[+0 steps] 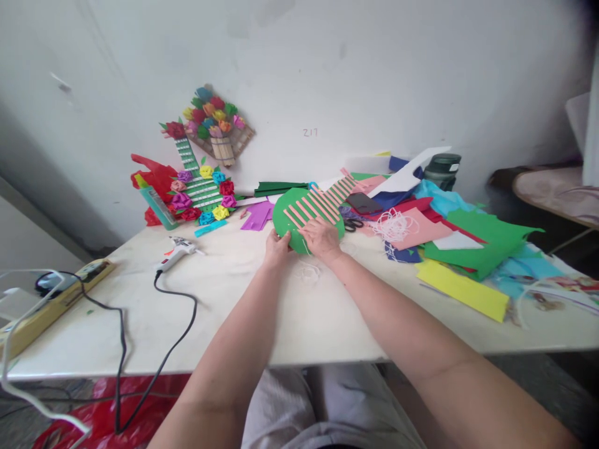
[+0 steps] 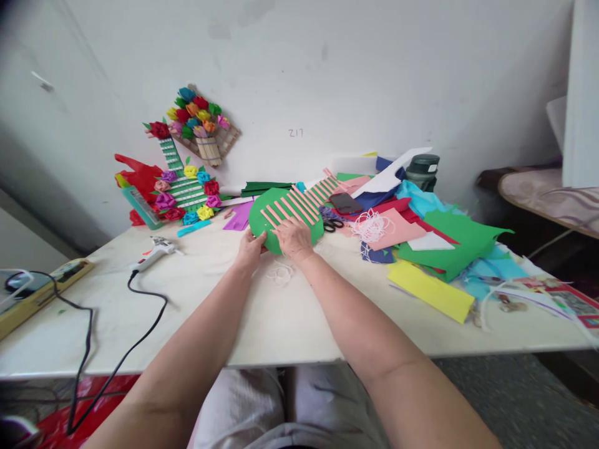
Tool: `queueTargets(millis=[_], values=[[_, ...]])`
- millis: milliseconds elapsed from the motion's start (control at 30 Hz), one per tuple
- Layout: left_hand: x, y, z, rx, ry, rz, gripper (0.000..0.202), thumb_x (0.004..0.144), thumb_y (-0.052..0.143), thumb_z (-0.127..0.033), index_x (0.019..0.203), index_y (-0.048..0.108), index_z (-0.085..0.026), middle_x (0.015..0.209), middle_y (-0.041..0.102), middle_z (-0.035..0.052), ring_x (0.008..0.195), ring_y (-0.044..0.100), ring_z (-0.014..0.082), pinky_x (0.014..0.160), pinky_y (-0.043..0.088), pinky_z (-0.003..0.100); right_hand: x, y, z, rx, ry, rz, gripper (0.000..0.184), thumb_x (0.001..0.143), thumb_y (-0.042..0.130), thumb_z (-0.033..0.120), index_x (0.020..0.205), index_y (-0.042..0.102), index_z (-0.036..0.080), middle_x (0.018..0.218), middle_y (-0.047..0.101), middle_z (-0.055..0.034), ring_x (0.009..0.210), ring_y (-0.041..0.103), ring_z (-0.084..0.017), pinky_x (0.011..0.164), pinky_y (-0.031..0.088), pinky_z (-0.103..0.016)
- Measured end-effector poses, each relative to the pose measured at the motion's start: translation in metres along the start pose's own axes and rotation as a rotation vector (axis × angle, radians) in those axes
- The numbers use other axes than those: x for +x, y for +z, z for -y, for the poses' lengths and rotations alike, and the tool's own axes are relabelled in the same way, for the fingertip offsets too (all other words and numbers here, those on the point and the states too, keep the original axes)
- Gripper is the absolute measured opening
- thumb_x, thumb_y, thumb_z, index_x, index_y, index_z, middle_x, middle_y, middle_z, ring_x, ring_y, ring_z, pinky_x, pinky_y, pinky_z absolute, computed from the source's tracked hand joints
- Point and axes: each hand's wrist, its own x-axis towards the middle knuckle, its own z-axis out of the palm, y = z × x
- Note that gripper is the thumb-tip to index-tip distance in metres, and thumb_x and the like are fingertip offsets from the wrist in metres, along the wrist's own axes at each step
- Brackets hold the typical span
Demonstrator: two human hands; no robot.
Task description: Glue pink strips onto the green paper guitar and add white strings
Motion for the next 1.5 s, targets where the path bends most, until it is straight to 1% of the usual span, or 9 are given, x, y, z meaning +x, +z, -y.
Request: queueTargets(millis=[133, 233, 433, 633, 767, 900, 1167, 1400, 1500], values=[[0.002, -0.005, 0.001, -0.001, -0.021, -0.086, 0.031, 0.060, 0.065, -0.021, 0.088, 0.051, -0.016, 0.069, 0.059, 0.0006, 0.054, 0.055, 0.0115, 0.058, 0.050, 0.032, 0.002, -0.010, 0.007, 0.061, 0.073, -0.166, 0.033, 0.088, 0.032, 0.030, 0.078, 0.060, 0.017, 0.080, 0.062, -0.0084, 0.083, 0.052, -0.018, 0.074, 0.035, -0.028], [0.002, -0.007, -0.001, -0.024, -0.022, -0.086, 0.032, 0.060, 0.066, -0.022, 0.088, 0.051, -0.016, 0.070, 0.060, 0.0010, 0.056, 0.056, 0.0121, 0.060, 0.051, 0.033, 0.004, -0.011, 0.007, 0.206, 0.220, -0.199, 0.029, 0.087, 0.034, 0.033, 0.076, 0.056, 0.018, 0.077, 0.063, -0.0076, 0.078, 0.056, -0.017, 0.071, 0.038, -0.027], [0.001, -0.007, -0.005, -0.044, -0.039, -0.052, 0.035, 0.059, 0.068, -0.023, 0.090, 0.052, -0.015, 0.076, 0.062, 0.0036, 0.061, 0.058, 0.0138, 0.064, 0.051, 0.035, 0.015, -0.011, -0.008, 0.973, 0.689, -0.278, 0.033, 0.087, 0.023, 0.049, 0.081, 0.038, 0.021, 0.071, 0.061, -0.0022, 0.053, 0.058, -0.010, 0.052, 0.044, -0.023], [0.006, -0.011, -0.006, -0.039, -0.049, -0.080, 0.038, 0.059, 0.068, -0.024, 0.092, 0.051, -0.015, 0.073, 0.061, 0.0034, 0.061, 0.059, 0.0151, 0.063, 0.051, 0.035, 0.024, -0.027, -0.034, 1.483, 0.914, -0.619, 0.021, 0.089, 0.024, 0.042, 0.082, 0.031, 0.024, 0.058, 0.057, 0.0040, 0.053, 0.061, -0.011, 0.052, 0.050, -0.025], [0.009, -0.014, -0.007, -0.049, -0.059, -0.128, 0.034, 0.062, 0.064, -0.022, 0.093, 0.052, -0.015, 0.067, 0.061, 0.0024, 0.056, 0.057, 0.0138, 0.061, 0.051, 0.034, 0.022, -0.026, -0.051, 1.437, 0.982, -0.800, 0.017, 0.090, 0.023, 0.036, 0.081, 0.031, 0.024, 0.060, 0.056, 0.0052, 0.057, 0.064, -0.011, 0.058, 0.052, -0.028], [0.011, -0.017, -0.010, -0.068, -0.056, -0.169, 0.029, 0.065, 0.060, -0.019, 0.093, 0.052, -0.015, 0.067, 0.060, 0.0020, 0.054, 0.057, 0.0131, 0.061, 0.052, 0.034, 0.019, -0.019, -0.065, 1.269, 0.921, -0.848, 0.017, 0.089, 0.028, 0.034, 0.079, 0.037, 0.022, 0.064, 0.056, 0.0040, 0.061, 0.064, -0.010, 0.066, 0.052, -0.029], [0.015, -0.025, -0.014, -0.105, -0.036, -0.252, 0.024, 0.065, 0.058, -0.017, 0.088, 0.053, -0.017, 0.070, 0.059, 0.0010, 0.054, 0.057, 0.0119, 0.060, 0.052, 0.033, 0.011, -0.012, -0.080, 0.973, 0.823, -0.805, 0.021, 0.083, 0.036, 0.039, 0.079, 0.044, 0.020, 0.068, 0.061, -0.0006, 0.067, 0.064, -0.013, 0.067, 0.051, -0.030], [0.018, -0.026, -0.013, -0.019, -0.107, -0.275, 0.017, 0.068, 0.054, -0.014, 0.085, 0.054, -0.014, 0.067, 0.060, 0.0036, 0.056, 0.059, 0.0152, 0.058, 0.051, 0.034, 0.012, -0.012, -0.062, 1.136, 0.816, -0.611, 0.021, 0.081, 0.039, 0.039, 0.081, 0.046, 0.020, 0.059, 0.060, 0.0014, 0.054, 0.062, -0.013, 0.051, 0.049, -0.025], [0.016, -0.028, -0.017, 0.212, -0.140, -0.345, 0.016, 0.071, 0.054, -0.019, 0.085, 0.054, -0.013, 0.071, 0.061, 0.0074, 0.062, 0.061, 0.0200, 0.057, 0.050, 0.035, 0.013, -0.010, -0.052, 1.198, 0.826, -0.506, 0.021, 0.081, 0.041, 0.040, 0.083, 0.047, 0.020, 0.056, 0.060, 0.0022, 0.052, 0.062, -0.013, 0.047, 0.048, -0.023]])
